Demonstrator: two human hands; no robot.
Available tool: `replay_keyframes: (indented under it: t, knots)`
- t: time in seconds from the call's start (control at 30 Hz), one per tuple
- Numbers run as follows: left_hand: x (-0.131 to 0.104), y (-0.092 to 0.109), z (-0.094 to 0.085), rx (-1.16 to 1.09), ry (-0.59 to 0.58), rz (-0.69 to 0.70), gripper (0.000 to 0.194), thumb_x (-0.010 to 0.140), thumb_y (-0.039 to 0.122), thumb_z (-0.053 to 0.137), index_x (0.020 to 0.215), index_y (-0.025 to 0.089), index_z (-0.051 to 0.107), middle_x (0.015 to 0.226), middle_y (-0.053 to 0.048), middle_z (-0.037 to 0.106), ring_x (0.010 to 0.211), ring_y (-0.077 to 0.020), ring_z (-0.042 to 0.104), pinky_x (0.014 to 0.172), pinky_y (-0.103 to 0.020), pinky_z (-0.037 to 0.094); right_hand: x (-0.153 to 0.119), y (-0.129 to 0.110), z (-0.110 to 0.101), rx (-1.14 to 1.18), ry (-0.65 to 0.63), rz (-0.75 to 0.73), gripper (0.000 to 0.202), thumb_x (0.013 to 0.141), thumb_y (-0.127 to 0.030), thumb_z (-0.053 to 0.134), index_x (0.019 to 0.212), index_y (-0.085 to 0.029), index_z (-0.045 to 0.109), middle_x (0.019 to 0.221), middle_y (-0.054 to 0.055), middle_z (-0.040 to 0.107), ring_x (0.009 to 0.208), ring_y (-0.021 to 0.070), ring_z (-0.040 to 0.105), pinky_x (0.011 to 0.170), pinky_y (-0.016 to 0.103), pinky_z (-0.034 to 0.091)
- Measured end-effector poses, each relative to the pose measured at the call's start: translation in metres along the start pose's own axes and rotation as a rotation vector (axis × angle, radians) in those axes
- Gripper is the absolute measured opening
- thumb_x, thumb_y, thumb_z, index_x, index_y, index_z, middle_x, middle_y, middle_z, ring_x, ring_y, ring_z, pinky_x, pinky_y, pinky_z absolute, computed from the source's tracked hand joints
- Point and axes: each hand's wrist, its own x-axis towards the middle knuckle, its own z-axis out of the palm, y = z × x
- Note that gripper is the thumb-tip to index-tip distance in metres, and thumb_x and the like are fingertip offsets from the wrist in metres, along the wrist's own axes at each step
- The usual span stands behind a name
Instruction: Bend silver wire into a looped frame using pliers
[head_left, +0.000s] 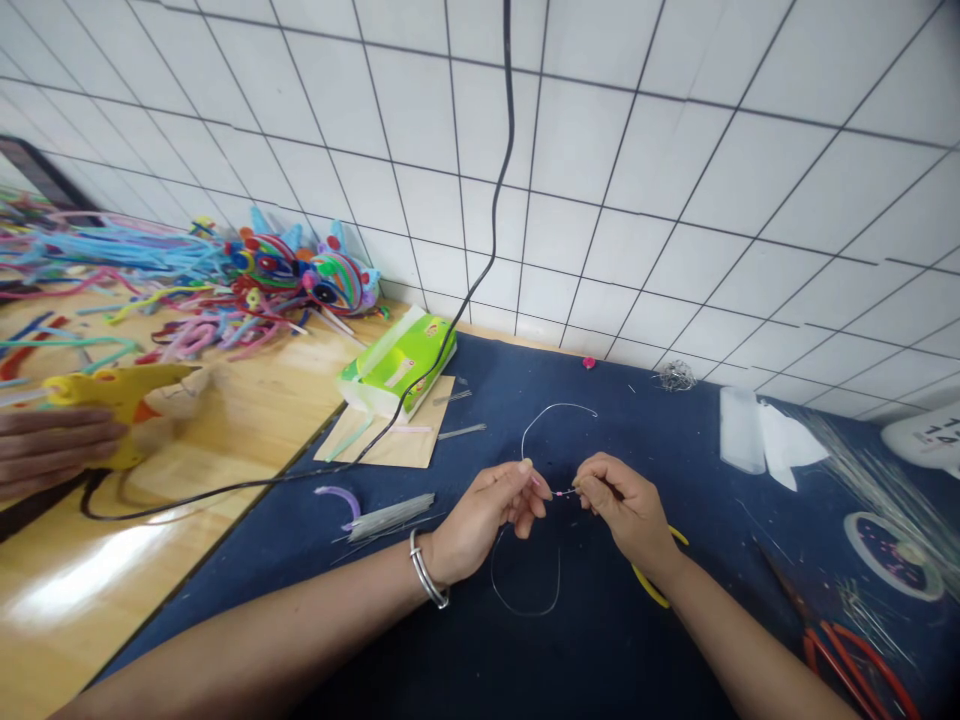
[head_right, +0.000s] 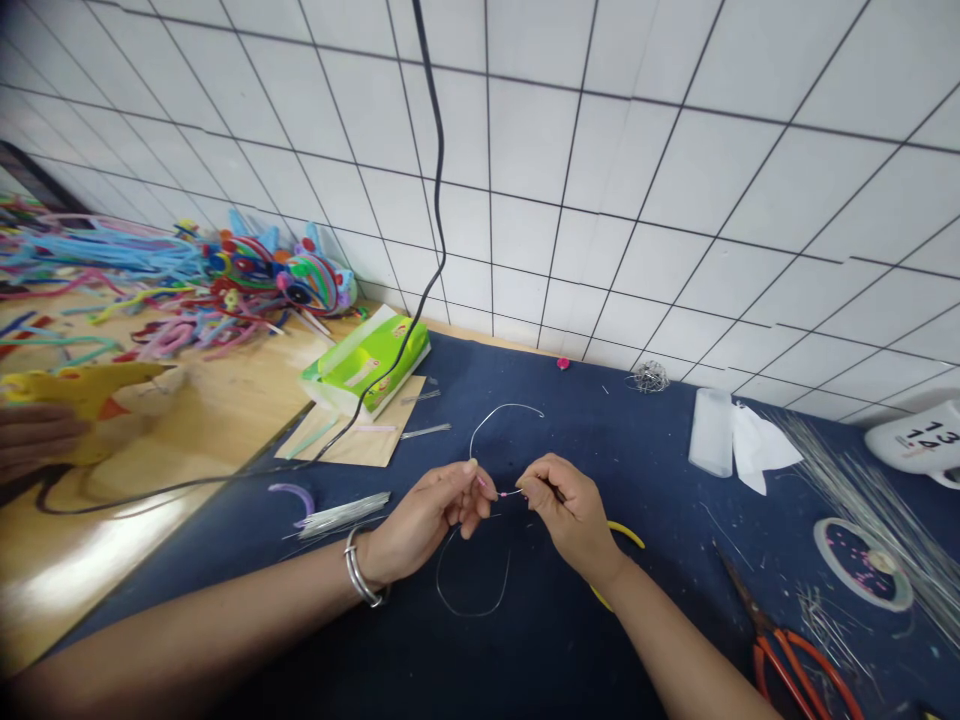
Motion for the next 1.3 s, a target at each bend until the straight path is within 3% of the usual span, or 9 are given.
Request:
replay_keyframes:
  t: [0.8, 1.13, 1.3]
  knots:
    - [-0.0001, 0.0023, 0.0028, 0.057, 0.018, 0.023, 0.03, 0.081, 0.04, 0.049, 0.075, 0.012, 0.058, 0.061, -0.001, 0.056, 0.044, -0.0052, 0.044, 0.044, -0.019, 0.03, -0.0003, -0.0006, 0.0001, -0.013, 0.008, 0.013, 0.018, 0.085, -0.027, 0.045, 0.072, -0.018, 0.054, 0.066, -0.001, 0.048, 0.062, 0.0114, 0.045, 0.06, 0.025, 0.036]
    - [-0.0011, 0.003, 0.0035, 0.096, -0.052, 0.009, 0.021, 0.076, 0.033, 0.058, 0.078, 0.012, 0.056, 0.065, 0.001, 0.054, 0.046, -0.0042, 0.044, 0.047, -0.019, 0.034, 0.0001, 0.0005, -0.0013, -0.02, 0.001, 0.019, 0.019, 0.085, -0.029, 0.045, 0.072, -0.018, 0.055, 0.066, -0.001, 0.049, 0.061, 0.011, 0.046, 0.059, 0.024, 0.037]
    - [-0.0016, -0.0001, 0.0035, 0.065, -0.106, -0.061, 0.027, 0.069, 0.03, 0.065, 0.088, 0.014, 0.056, 0.067, 0.001, 0.055, 0.047, -0.005, 0.046, 0.045, -0.018, 0.036, 0.0013, -0.0032, -0.0013, -0.029, -0.132, 0.055, 0.02, 0.084, -0.031, 0.047, 0.072, -0.018, 0.057, 0.067, -0.001, 0.052, 0.06, 0.01, 0.047, 0.058, 0.023, 0.039]
